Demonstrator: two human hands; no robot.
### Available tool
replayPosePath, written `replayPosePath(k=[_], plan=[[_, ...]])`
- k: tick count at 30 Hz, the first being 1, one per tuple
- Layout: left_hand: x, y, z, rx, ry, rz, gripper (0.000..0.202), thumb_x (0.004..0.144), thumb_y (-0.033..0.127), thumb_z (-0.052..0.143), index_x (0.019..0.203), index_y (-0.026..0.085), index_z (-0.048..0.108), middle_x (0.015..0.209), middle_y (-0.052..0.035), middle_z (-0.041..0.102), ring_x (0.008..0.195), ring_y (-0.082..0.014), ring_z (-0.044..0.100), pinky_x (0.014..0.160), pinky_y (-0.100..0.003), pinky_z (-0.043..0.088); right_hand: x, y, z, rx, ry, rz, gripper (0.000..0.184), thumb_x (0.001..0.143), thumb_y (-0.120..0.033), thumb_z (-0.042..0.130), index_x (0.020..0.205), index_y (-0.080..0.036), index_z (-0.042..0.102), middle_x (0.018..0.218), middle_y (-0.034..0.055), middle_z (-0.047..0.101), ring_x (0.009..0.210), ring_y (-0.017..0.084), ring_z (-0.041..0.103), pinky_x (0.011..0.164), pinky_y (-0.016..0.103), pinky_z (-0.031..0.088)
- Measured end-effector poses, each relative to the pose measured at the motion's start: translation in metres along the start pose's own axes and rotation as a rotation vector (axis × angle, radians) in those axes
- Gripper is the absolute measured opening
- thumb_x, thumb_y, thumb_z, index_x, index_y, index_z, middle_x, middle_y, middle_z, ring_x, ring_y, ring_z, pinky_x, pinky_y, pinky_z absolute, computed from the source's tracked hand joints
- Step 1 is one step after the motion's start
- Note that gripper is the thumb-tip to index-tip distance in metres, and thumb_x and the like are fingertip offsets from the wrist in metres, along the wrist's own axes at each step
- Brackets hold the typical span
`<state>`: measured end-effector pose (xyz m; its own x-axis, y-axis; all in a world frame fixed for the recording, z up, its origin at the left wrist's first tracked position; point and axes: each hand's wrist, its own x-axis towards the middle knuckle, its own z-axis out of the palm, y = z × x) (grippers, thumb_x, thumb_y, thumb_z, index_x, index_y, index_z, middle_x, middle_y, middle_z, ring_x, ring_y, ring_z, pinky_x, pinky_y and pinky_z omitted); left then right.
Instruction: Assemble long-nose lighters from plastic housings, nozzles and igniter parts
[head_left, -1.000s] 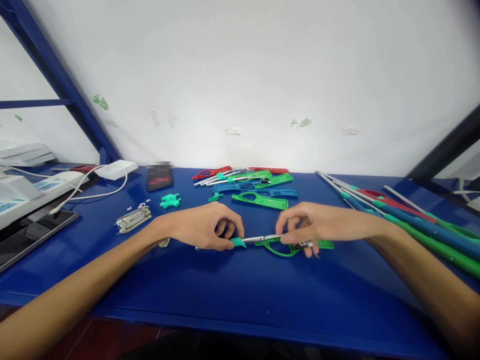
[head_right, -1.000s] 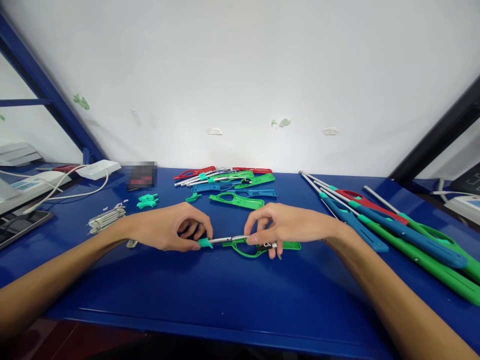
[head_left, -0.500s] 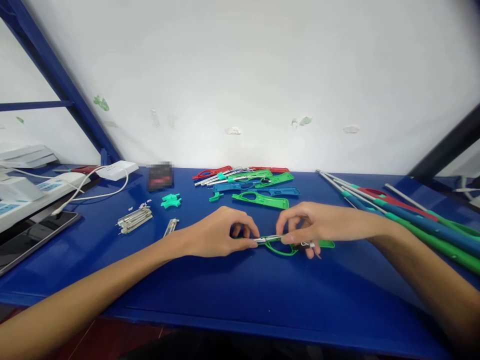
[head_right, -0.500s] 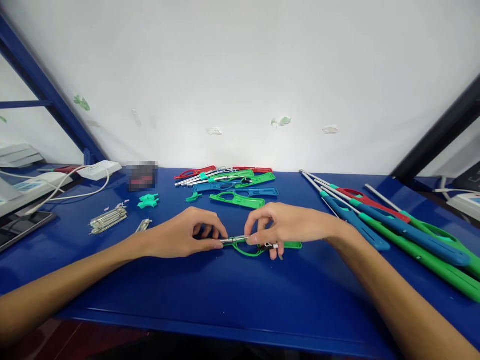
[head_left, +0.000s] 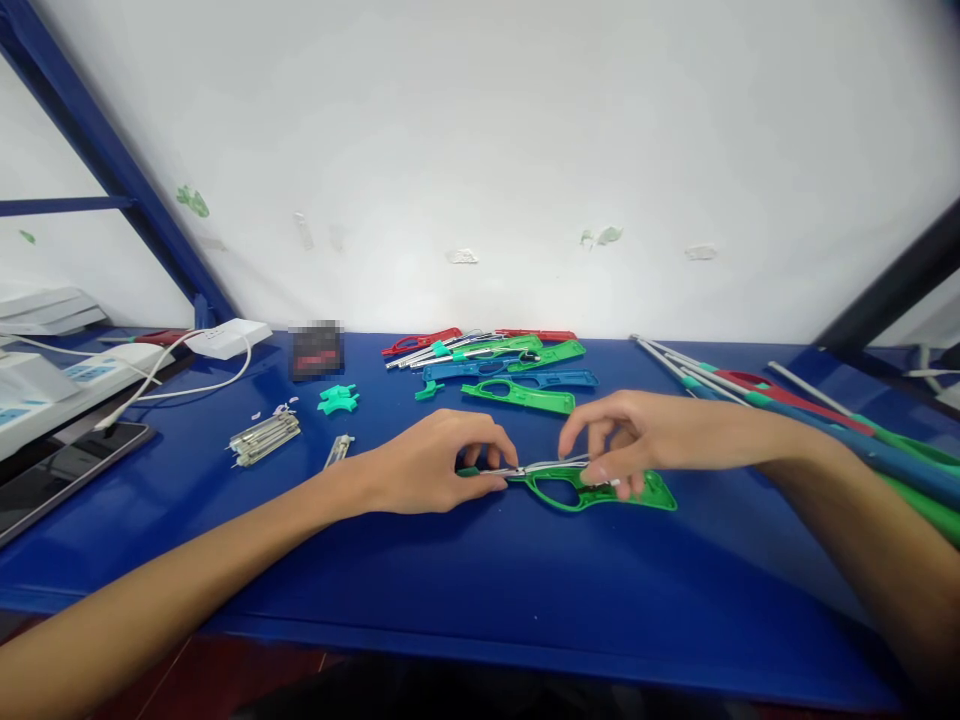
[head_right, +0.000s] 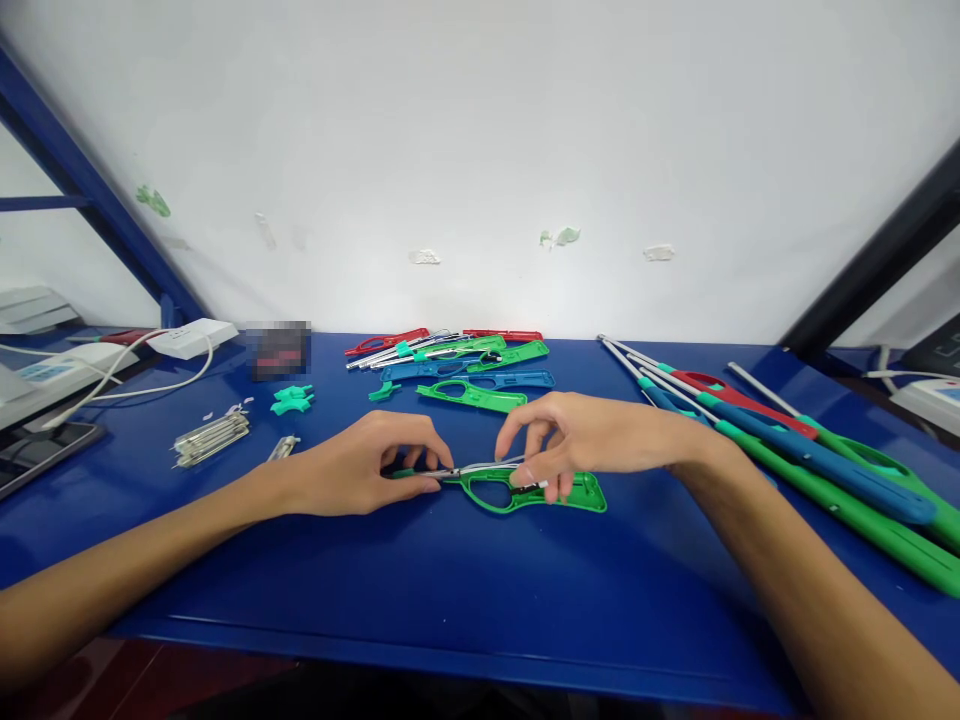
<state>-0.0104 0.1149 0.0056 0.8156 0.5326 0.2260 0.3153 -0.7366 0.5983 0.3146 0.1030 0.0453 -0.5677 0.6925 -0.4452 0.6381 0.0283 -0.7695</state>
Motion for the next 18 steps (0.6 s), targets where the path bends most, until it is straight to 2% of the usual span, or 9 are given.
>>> replayPosePath(k=[3, 7, 12, 18], plan=[[-0.0019, -0.0017, 0.0011, 0.045, 0.008, 0.073, 0.011, 0.106, 0.019, 0.079, 0.113, 0.017, 0.087, 0.103, -0.0048, 0.081, 0.08, -0.0132, 0.067, 0.068, -0.023, 0.05, 0.0019, 0.0028, -0.0001, -0.017, -0.015, 0.021, 0.077, 0.085, -0.076, 0.097, 0.134, -0.021, 0.076, 0.091, 0.0034, 0.081, 0.079, 0.022, 0.08, 0.068, 0.033, 0.063], [-0.0042, -0.0048, 0.0042, 0.109, 0.031, 0.142, 0.014, 0.109, 0.017, 0.075, 0.112, 0.015, 0.089, 0.107, -0.0073, 0.082, 0.084, -0.0146, 0.072, 0.072, -0.025, 0.053, 0.003, 0.0039, -0.0009, -0.03, -0.032, 0.019, 0.072, 0.091, -0.072, 0.095, 0.135, -0.02, 0.074, 0.094, 0.0015, 0.079, 0.079, 0.02, 0.078, 0.07, 0.034, 0.065], [-0.0052, -0.0064, 0.0065, 0.182, 0.045, 0.185, 0.015, 0.109, 0.015, 0.075, 0.11, 0.014, 0.089, 0.106, -0.0071, 0.082, 0.08, -0.0143, 0.073, 0.069, -0.025, 0.053, 0.0026, 0.0036, -0.0012, -0.052, -0.044, 0.015, 0.064, 0.095, -0.067, 0.093, 0.134, -0.02, 0.074, 0.095, 0.0011, 0.078, 0.081, 0.02, 0.077, 0.073, 0.035, 0.066], [-0.0066, -0.0044, 0.0075, 0.275, 0.055, 0.213, 0.018, 0.111, 0.015, 0.072, 0.11, 0.015, 0.09, 0.107, -0.0071, 0.082, 0.082, -0.0153, 0.076, 0.072, -0.025, 0.055, 0.0018, 0.0011, -0.001, -0.089, -0.041, 0.009, 0.058, 0.1, -0.064, 0.089, 0.135, -0.02, 0.074, 0.096, 0.001, 0.077, 0.082, 0.019, 0.075, 0.075, 0.036, 0.066]])
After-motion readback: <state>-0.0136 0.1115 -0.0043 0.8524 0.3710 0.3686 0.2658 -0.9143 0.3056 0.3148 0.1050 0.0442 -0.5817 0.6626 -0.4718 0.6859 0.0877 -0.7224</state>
